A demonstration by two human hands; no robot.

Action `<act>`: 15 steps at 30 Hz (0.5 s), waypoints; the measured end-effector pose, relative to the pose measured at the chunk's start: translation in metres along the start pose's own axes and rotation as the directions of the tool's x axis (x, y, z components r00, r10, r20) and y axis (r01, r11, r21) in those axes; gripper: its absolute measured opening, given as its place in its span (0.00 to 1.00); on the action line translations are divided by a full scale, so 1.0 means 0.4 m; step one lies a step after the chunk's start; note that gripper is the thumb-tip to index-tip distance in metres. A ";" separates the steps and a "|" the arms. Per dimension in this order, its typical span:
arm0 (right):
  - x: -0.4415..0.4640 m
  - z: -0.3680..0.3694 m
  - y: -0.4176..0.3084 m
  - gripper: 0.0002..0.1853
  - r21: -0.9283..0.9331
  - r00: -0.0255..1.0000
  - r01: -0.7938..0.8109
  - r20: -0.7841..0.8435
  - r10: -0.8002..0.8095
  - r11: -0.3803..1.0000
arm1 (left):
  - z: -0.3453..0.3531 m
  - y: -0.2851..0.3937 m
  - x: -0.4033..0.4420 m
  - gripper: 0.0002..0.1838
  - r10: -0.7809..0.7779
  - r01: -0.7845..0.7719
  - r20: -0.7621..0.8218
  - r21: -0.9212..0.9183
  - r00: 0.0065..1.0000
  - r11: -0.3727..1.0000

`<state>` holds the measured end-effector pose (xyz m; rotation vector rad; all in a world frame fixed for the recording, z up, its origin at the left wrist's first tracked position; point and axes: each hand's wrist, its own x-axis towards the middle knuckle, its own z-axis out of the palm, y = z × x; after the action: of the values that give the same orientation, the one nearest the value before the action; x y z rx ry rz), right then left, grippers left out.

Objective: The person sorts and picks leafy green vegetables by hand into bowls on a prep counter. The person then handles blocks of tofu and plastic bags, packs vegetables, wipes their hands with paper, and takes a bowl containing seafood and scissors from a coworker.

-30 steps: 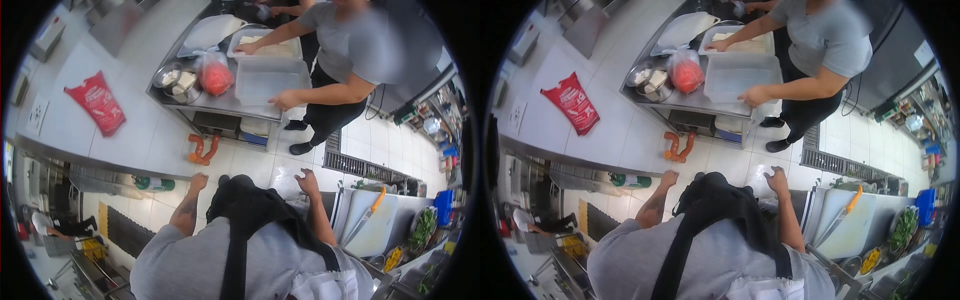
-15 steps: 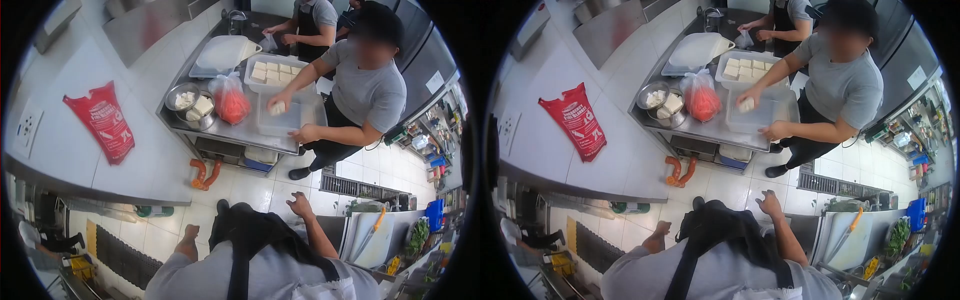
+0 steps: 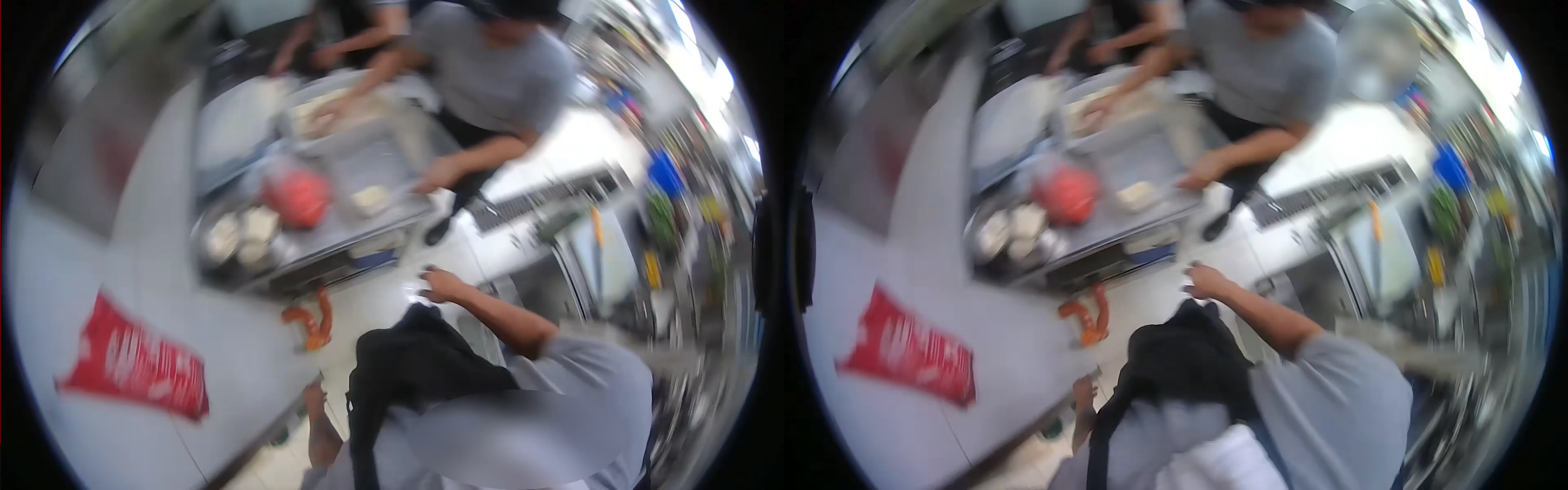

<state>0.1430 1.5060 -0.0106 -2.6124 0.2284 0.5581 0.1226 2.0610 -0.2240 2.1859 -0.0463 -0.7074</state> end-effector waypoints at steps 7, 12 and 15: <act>-0.074 -0.009 -0.039 0.24 0.106 0.979 -0.123 -0.148 0.138 0.987 | -0.097 0.017 0.107 0.25 0.376 -0.504 0.338 0.645 0.863 0.575; -0.172 0.046 0.026 0.24 0.217 0.929 -0.267 -0.200 0.311 0.939 | -0.077 0.059 0.144 0.24 0.366 -0.612 0.490 0.632 0.791 0.476; -0.239 0.099 0.082 0.22 0.246 0.900 -0.338 -0.196 0.388 0.908 | -0.061 0.093 0.187 0.23 0.407 -0.692 0.560 0.600 0.722 0.401</act>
<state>0.0346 1.5017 -0.0154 -2.4371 0.8262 0.3121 0.2051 2.0337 -0.2203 2.5473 -1.5054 -0.6952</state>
